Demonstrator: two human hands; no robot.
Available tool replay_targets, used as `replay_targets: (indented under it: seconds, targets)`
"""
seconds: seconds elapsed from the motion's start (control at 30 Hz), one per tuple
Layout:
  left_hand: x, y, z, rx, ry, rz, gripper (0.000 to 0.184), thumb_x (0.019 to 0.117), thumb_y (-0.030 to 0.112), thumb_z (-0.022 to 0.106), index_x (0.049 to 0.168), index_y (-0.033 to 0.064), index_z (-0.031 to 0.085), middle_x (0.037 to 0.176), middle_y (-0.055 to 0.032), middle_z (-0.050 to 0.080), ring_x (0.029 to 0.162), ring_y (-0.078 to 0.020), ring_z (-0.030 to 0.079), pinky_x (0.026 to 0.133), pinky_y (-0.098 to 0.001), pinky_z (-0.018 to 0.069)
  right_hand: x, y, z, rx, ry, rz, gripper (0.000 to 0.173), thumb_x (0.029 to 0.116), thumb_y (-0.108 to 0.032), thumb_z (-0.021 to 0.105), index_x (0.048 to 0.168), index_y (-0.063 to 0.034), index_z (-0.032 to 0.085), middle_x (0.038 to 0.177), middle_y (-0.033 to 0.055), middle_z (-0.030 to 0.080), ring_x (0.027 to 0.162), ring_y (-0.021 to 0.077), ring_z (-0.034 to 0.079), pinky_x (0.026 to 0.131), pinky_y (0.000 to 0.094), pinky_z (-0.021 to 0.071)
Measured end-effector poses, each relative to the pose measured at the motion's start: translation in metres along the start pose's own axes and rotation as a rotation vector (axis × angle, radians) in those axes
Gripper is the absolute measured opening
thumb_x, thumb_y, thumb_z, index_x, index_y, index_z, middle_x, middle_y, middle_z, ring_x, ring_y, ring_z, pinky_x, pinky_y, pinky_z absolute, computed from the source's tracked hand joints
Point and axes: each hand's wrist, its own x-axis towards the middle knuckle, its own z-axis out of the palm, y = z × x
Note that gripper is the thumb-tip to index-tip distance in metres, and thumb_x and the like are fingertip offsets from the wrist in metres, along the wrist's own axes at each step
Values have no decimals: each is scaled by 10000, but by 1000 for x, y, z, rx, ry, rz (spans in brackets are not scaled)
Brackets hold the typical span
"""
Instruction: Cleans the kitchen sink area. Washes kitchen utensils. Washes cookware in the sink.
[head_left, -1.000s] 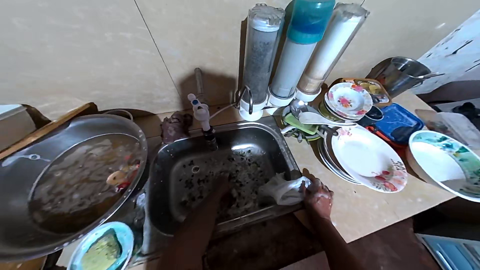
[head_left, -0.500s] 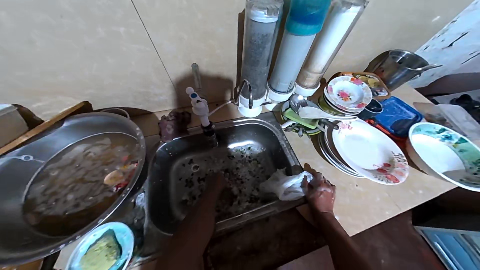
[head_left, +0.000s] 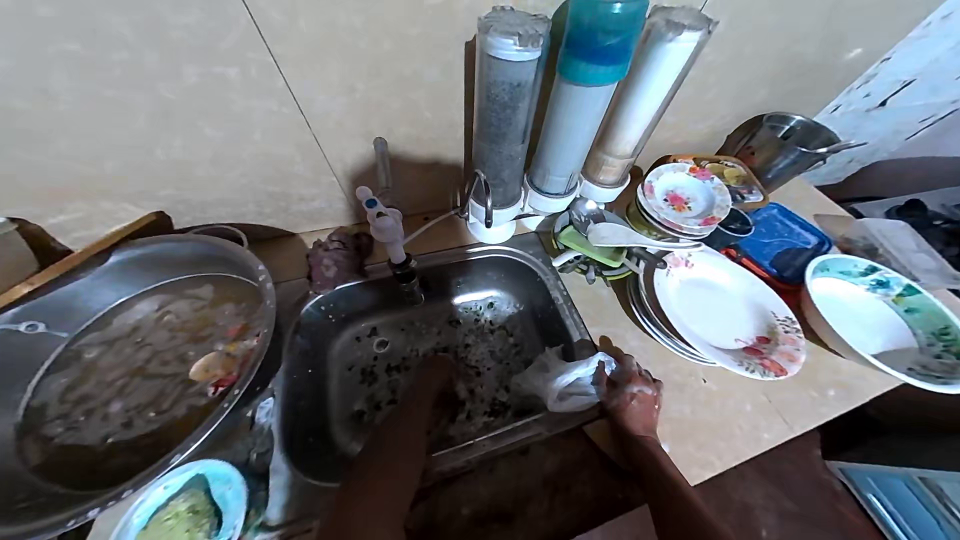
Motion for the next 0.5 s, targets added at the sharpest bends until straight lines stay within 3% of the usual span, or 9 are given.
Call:
replay_targets:
  seconds: [0.1, 0.2, 0.33, 0.5]
  targets:
    - [-7, -6, -6, -238, -46, 92, 406, 1037, 166, 582, 1383, -46, 562, 1415, -284, 560, 1344, -428, 528, 1128, -583, 403, 1, 1, 2, -3, 16, -3, 401, 959, -283, 644, 1200, 34, 691, 1068, 253, 727, 997, 465, 699, 895, 670, 483]
    - [-15, -11, -8, -469, -44, 194, 442, 1080, 312, 527, 1376, -9, 596, 1372, -255, 602, 1289, -372, 579, 1116, -542, 415, 0, 2, 3, 4, 15, -9, 398, 955, -286, 644, 1186, 35, 691, 1062, 255, 725, 995, 473, 696, 897, 674, 480]
    - [-12, -15, -14, -483, 199, -199, 468, 1072, 301, 499, 1376, -51, 562, 1407, -291, 563, 1339, -424, 540, 1111, -580, 422, 1, -2, -5, 39, -51, 24, 414, 972, -275, 637, 1263, 17, 670, 1151, 259, 709, 1083, 471, 673, 971, 671, 450]
    - [1, -1, -2, -616, 120, -217, 563, 1106, 383, 418, 1395, -89, 521, 1443, -307, 523, 1368, -412, 512, 1132, -548, 404, 1, -3, -4, 35, -24, 12, 411, 968, -287, 639, 1249, 10, 680, 1136, 253, 716, 1059, 469, 682, 950, 670, 460]
